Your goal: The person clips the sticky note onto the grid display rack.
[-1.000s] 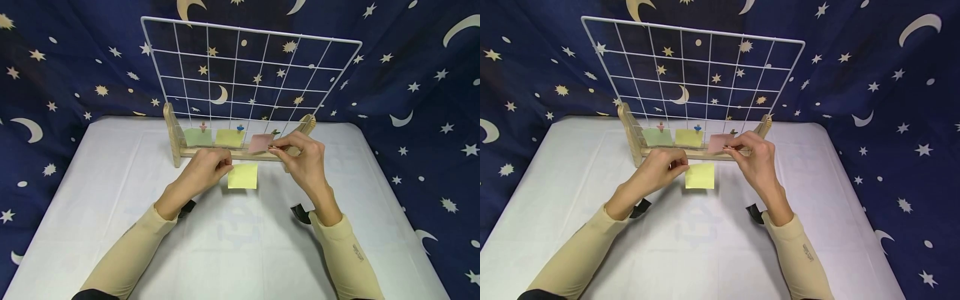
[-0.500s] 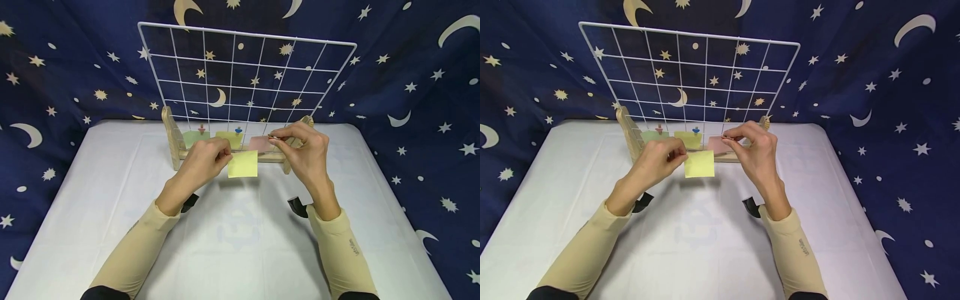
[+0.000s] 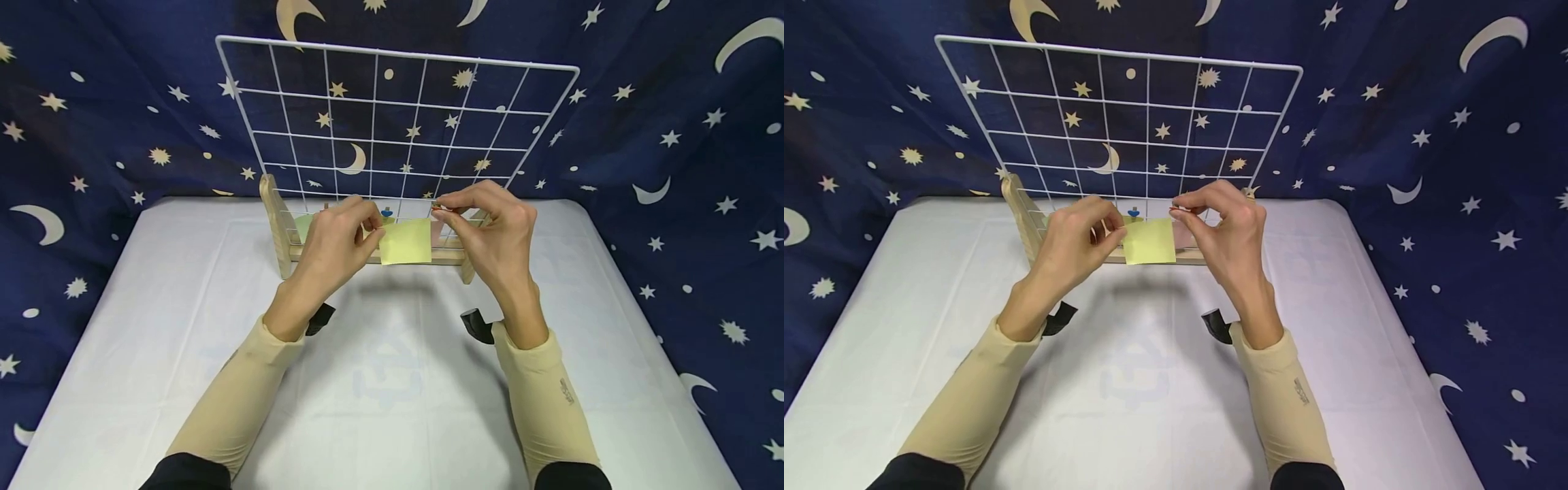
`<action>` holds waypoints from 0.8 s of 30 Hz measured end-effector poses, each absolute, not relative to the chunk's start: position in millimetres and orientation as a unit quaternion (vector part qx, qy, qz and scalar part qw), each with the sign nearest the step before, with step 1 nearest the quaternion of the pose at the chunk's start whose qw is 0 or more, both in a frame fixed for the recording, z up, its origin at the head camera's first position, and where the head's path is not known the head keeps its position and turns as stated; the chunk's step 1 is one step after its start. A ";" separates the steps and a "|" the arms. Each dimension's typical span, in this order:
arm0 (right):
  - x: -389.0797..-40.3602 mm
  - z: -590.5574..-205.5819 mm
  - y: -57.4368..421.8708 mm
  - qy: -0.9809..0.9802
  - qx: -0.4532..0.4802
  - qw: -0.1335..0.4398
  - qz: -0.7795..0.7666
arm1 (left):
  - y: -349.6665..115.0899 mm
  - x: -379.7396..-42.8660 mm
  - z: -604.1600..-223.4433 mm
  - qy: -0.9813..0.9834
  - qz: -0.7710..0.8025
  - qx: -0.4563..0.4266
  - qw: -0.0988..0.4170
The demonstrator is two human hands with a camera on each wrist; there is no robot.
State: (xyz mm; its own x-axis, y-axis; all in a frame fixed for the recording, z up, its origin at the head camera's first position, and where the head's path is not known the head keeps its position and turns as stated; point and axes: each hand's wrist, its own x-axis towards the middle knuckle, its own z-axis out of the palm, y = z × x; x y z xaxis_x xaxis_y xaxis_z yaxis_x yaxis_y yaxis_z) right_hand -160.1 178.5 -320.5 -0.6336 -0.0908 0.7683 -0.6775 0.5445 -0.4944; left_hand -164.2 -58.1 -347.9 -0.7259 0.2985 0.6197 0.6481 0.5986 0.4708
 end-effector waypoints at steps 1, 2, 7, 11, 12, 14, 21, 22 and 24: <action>-160.7 -319.8 178.1 -0.805 0.238 0.356 0.410 | -57.9 -164.9 -347.2 -0.857 -0.358 -0.272 0.253; -161.4 -319.3 177.5 -0.803 0.235 0.358 0.414 | -57.6 -165.8 -346.5 -0.855 -0.363 -0.268 0.258; -165.9 -315.9 179.3 -0.798 0.240 0.372 0.409 | -54.1 -169.5 -342.1 -0.841 -0.389 -0.262 0.271; -169.8 -312.8 181.7 -0.796 0.237 0.384 0.404 | -47.7 -173.5 -337.3 -0.835 -0.398 -0.264 0.272; -170.8 -312.1 182.0 -0.796 0.235 0.386 0.404 | -46.1 -174.9 -336.3 -0.835 -0.400 -0.262 0.271; -172.5 -310.8 182.4 -0.794 0.228 0.389 0.408 | -43.5 -177.3 -334.6 -0.834 -0.404 -0.260 0.271; -177.4 -305.7 183.6 -0.780 0.216 0.407 0.423 | -40.7 -187.8 -333.1 -0.831 -0.413 -0.251 0.275; -178.1 -305.3 183.6 -0.778 0.215 0.410 0.425 | -40.6 -189.0 -332.8 -0.832 -0.414 -0.249 0.274; -179.5 -305.3 183.5 -0.773 0.214 0.413 0.430 | -40.4 -191.0 -331.9 -0.834 -0.414 -0.244 0.271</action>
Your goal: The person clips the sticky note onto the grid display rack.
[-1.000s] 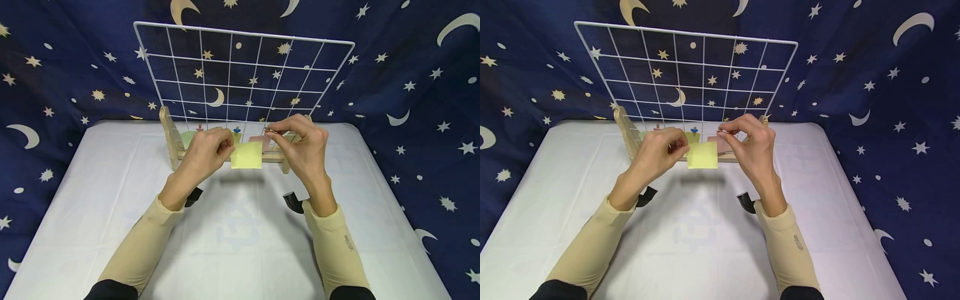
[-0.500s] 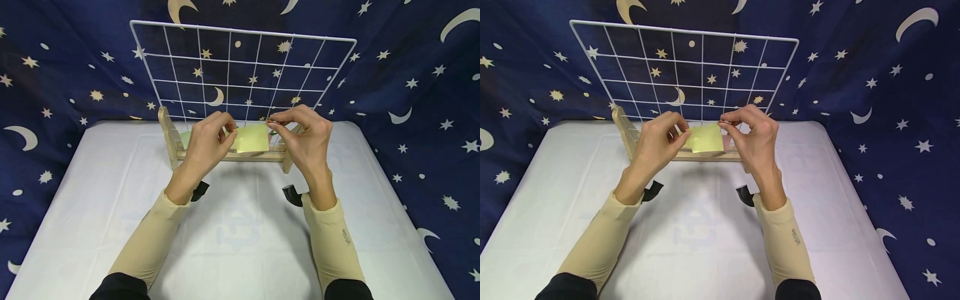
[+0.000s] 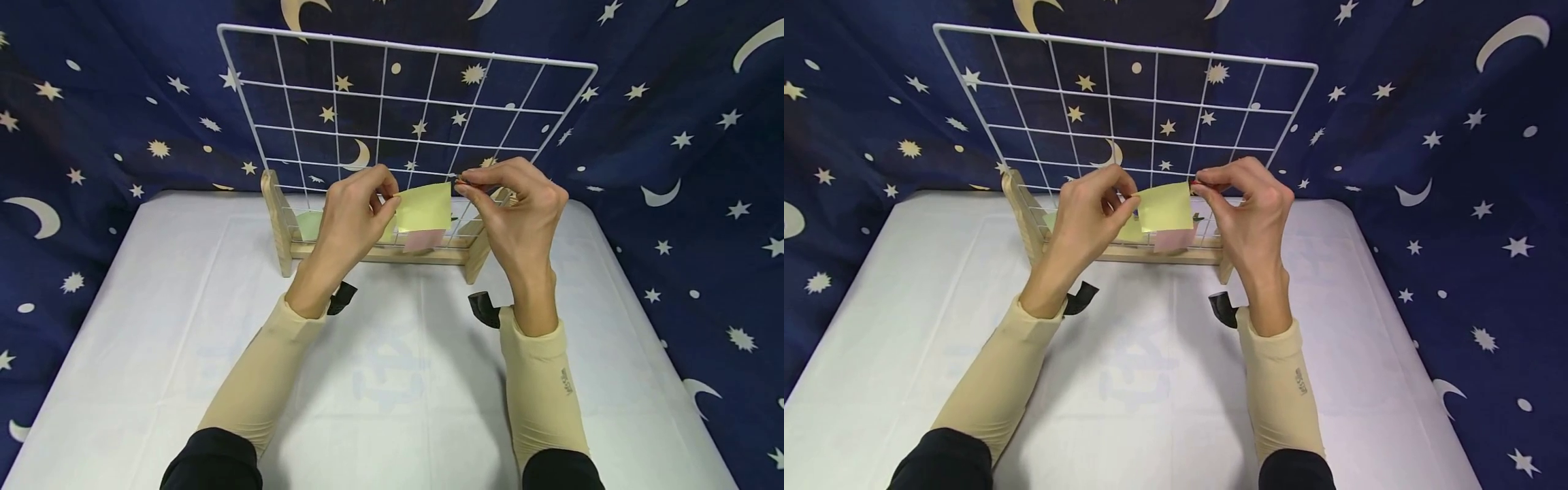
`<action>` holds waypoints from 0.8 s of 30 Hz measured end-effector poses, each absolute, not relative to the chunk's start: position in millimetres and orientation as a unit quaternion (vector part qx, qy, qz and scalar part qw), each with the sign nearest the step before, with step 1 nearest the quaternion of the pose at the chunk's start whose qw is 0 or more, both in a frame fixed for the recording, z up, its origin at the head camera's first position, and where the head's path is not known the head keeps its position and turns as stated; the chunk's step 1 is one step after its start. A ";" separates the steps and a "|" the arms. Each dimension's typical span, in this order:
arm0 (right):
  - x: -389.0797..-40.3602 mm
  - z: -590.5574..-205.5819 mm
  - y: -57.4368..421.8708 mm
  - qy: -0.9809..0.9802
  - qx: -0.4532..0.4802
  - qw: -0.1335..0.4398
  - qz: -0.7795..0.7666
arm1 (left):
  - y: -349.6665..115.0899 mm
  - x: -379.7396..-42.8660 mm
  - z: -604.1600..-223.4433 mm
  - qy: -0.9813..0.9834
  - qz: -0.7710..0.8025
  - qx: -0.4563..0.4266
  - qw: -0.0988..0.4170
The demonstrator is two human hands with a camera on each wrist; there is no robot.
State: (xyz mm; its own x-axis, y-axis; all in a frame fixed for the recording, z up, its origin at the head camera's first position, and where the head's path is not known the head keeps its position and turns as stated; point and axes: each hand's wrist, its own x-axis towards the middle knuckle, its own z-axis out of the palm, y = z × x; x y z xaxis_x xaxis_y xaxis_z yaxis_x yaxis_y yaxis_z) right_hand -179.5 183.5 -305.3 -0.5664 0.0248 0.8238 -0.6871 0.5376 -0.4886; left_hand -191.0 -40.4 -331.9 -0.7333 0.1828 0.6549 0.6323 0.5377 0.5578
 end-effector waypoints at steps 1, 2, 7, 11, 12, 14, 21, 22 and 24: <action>-179.8 -305.0 184.2 -0.772 0.213 0.415 0.432 | -39.3 -192.1 -331.2 -0.835 -0.414 -0.243 0.270; -180.1 -304.8 185.0 -0.771 0.212 0.417 0.432 | -38.1 -193.0 -330.6 -0.836 -0.414 -0.241 0.269; -182.1 -304.7 188.9 -0.769 0.209 0.424 0.431 | -31.4 -197.3 -329.3 -0.839 -0.405 -0.235 0.276; -184.5 -304.2 190.2 -0.769 0.208 0.427 0.428 | -27.7 -199.9 -331.8 -0.838 -0.393 -0.240 0.293; -185.1 -304.2 190.0 -0.768 0.209 0.426 0.430 | -27.2 -200.1 -332.6 -0.838 -0.389 -0.242 0.297; -186.2 -303.9 189.5 -0.767 0.213 0.423 0.434 | -25.9 -200.9 -334.0 -0.838 -0.383 -0.244 0.303; -188.3 -302.6 188.4 -0.770 0.216 0.413 0.435 | -22.1 -203.9 -334.6 -0.835 -0.367 -0.254 0.321; -188.6 -302.7 188.3 -0.771 0.217 0.412 0.436 | -21.9 -203.8 -334.6 -0.835 -0.366 -0.254 0.322; -189.6 -303.2 188.0 -0.770 0.217 0.407 0.441 | -22.0 -203.5 -334.8 -0.836 -0.364 -0.254 0.324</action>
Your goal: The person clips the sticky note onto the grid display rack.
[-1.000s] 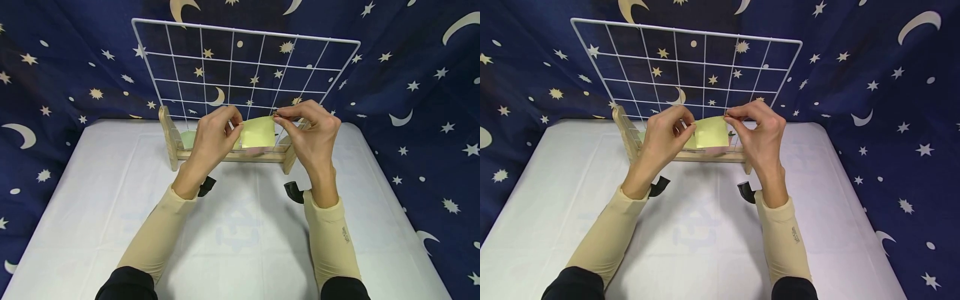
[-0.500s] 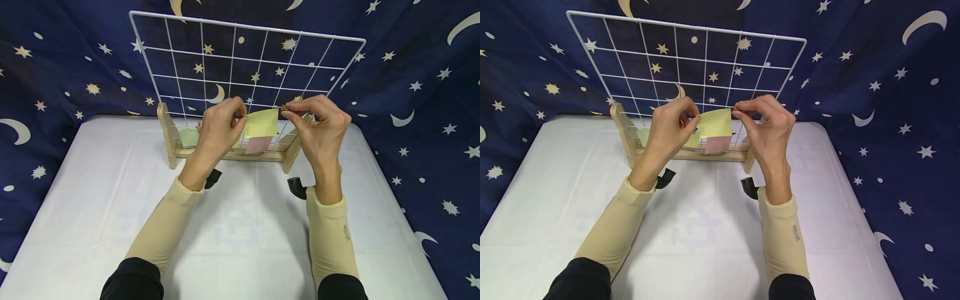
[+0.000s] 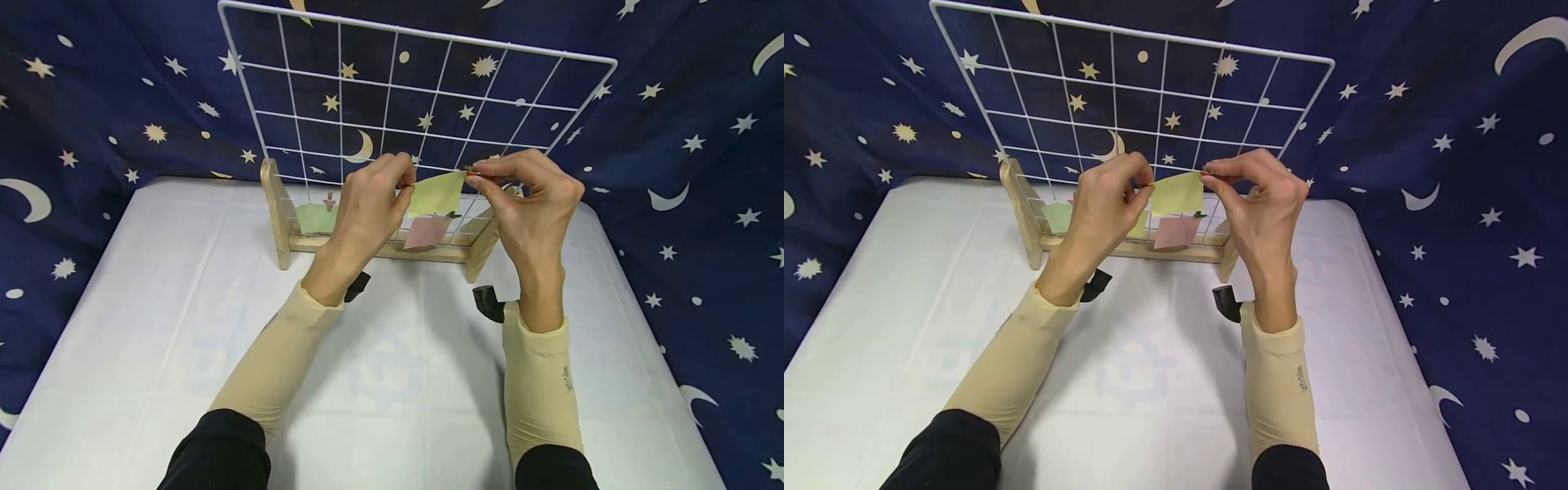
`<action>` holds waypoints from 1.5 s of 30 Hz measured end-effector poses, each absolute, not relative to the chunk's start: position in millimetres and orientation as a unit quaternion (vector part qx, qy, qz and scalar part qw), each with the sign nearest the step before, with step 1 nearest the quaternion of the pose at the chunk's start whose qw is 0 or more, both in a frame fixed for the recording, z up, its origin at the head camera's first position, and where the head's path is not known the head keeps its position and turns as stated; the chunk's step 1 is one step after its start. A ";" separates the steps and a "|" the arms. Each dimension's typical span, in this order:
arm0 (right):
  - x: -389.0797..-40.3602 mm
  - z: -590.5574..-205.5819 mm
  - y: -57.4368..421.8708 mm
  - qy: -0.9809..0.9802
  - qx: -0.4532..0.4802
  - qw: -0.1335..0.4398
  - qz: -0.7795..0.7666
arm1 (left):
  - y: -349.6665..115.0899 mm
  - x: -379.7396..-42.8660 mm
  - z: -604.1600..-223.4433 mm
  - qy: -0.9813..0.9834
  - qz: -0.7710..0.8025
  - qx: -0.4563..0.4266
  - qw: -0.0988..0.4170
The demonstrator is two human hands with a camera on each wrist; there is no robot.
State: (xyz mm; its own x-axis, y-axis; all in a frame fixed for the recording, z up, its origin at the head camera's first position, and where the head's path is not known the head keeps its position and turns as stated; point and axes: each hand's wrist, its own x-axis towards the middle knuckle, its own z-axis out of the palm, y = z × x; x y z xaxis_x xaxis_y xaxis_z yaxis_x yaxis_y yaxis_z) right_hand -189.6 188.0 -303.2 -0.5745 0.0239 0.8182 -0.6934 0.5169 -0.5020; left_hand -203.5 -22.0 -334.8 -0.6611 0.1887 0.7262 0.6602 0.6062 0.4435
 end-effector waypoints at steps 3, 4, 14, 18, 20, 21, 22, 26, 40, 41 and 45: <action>-190.9 -303.2 188.6 -0.773 0.225 0.402 0.436 | -21.1 -203.2 -334.8 -0.835 -0.361 -0.256 0.328; -191.2 -303.5 188.7 -0.774 0.226 0.401 0.435 | -20.8 -203.4 -335.1 -0.834 -0.360 -0.257 0.330; -195.7 -307.7 188.4 -0.778 0.218 0.391 0.440 | -20.1 -203.0 -335.8 -0.831 -0.354 -0.249 0.350; -195.6 -308.0 189.0 -0.781 0.214 0.387 0.441 | -19.3 -202.9 -335.8 -0.829 -0.355 -0.247 0.354; -195.4 -308.0 188.5 -0.781 0.209 0.385 0.445 | -18.9 -203.0 -335.7 -0.828 -0.356 -0.247 0.355; -195.4 -308.0 188.1 -0.781 0.206 0.384 0.448 | -18.7 -203.0 -335.7 -0.828 -0.357 -0.247 0.355; -195.2 -308.1 187.4 -0.780 0.202 0.383 0.451 | -18.6 -203.0 -335.7 -0.828 -0.357 -0.247 0.356; -194.9 -308.7 185.4 -0.781 0.200 0.383 0.452 | -18.3 -203.2 -335.9 -0.827 -0.359 -0.245 0.356; -196.9 -313.1 184.2 -0.798 0.194 0.391 0.415 | -17.0 -204.2 -337.0 -0.827 -0.365 -0.240 0.354; -196.9 -312.9 183.8 -0.800 0.193 0.389 0.414 | -17.3 -204.1 -337.0 -0.826 -0.367 -0.240 0.354; -196.2 -311.6 182.4 -0.814 0.188 0.377 0.400 | -18.8 -204.3 -336.5 -0.822 -0.373 -0.235 0.361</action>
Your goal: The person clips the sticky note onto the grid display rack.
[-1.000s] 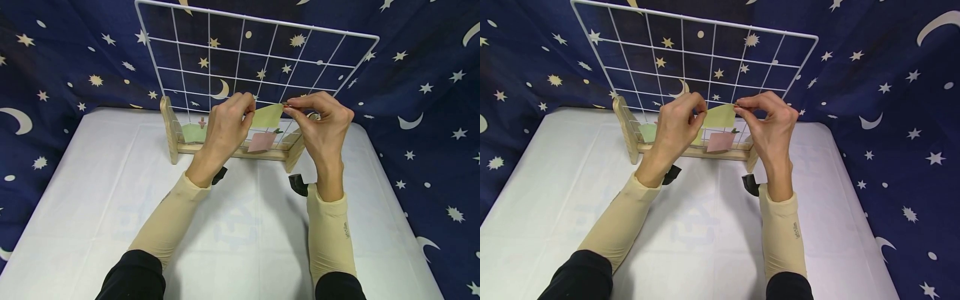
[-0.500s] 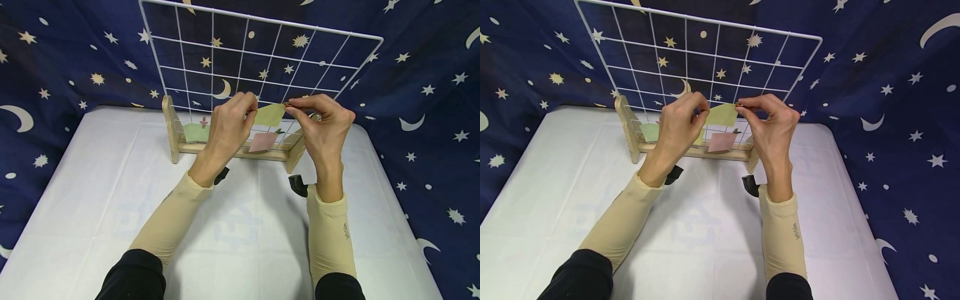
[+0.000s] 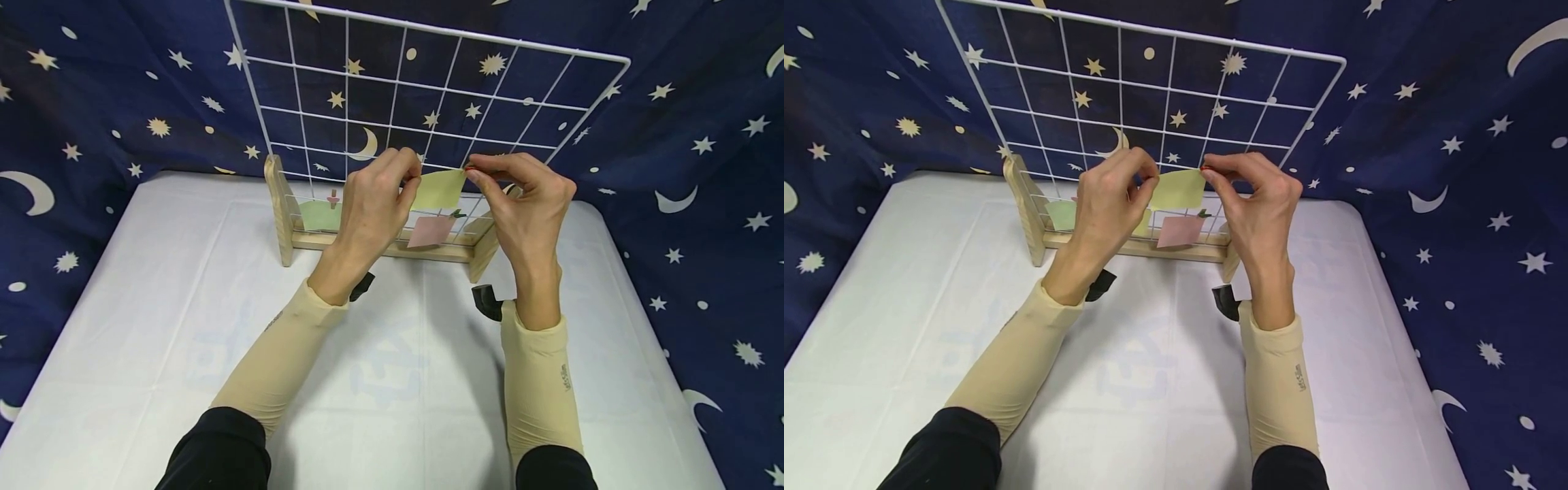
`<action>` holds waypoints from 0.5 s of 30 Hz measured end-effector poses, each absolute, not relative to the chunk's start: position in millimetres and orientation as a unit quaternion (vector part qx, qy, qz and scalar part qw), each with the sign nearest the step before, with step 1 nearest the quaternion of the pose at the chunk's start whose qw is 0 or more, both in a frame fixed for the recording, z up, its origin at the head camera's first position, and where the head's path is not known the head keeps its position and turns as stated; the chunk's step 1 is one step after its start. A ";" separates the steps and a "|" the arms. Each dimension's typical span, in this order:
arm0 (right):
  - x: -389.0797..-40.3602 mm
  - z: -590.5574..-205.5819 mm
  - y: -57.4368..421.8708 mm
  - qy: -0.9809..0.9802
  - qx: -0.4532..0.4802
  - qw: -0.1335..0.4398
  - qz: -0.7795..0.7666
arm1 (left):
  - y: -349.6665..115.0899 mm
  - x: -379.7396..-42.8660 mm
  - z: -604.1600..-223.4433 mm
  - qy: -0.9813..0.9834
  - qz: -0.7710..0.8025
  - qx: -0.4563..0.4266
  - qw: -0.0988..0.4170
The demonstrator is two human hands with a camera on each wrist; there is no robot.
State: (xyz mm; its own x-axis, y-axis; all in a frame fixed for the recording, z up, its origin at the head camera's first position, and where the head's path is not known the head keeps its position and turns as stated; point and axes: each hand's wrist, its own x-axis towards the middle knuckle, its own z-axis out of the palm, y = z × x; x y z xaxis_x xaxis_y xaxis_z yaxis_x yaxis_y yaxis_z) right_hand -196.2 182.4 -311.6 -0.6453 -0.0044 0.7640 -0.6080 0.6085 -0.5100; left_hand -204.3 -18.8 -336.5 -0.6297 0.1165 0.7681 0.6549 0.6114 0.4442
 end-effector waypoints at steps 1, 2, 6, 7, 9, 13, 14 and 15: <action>-195.9 -310.4 182.6 -0.817 0.185 0.375 0.397 | -18.7 -204.8 -335.9 -0.820 -0.375 -0.234 0.364; -195.6 -309.4 182.5 -0.819 0.181 0.373 0.396 | -18.6 -205.2 -335.3 -0.817 -0.376 -0.234 0.368; -195.4 -306.6 183.1 -0.821 0.183 0.377 0.389 | -17.8 -206.9 -333.6 -0.809 -0.382 -0.237 0.380; -195.7 -306.5 183.4 -0.820 0.188 0.379 0.385 | -17.6 -207.3 -333.6 -0.808 -0.382 -0.236 0.382; -195.8 -307.0 184.6 -0.819 0.203 0.385 0.373 | -17.2 -207.5 -334.3 -0.807 -0.383 -0.233 0.384; -194.5 -309.5 184.9 -0.822 0.203 0.380 0.373 | -16.7 -207.4 -338.4 -0.806 -0.387 -0.225 0.388; -193.6 -310.0 184.6 -0.822 0.196 0.377 0.379 | -16.6 -207.4 -339.4 -0.805 -0.388 -0.224 0.388; -192.9 -310.3 184.3 -0.823 0.188 0.373 0.384 | -16.5 -207.4 -340.1 -0.804 -0.391 -0.224 0.389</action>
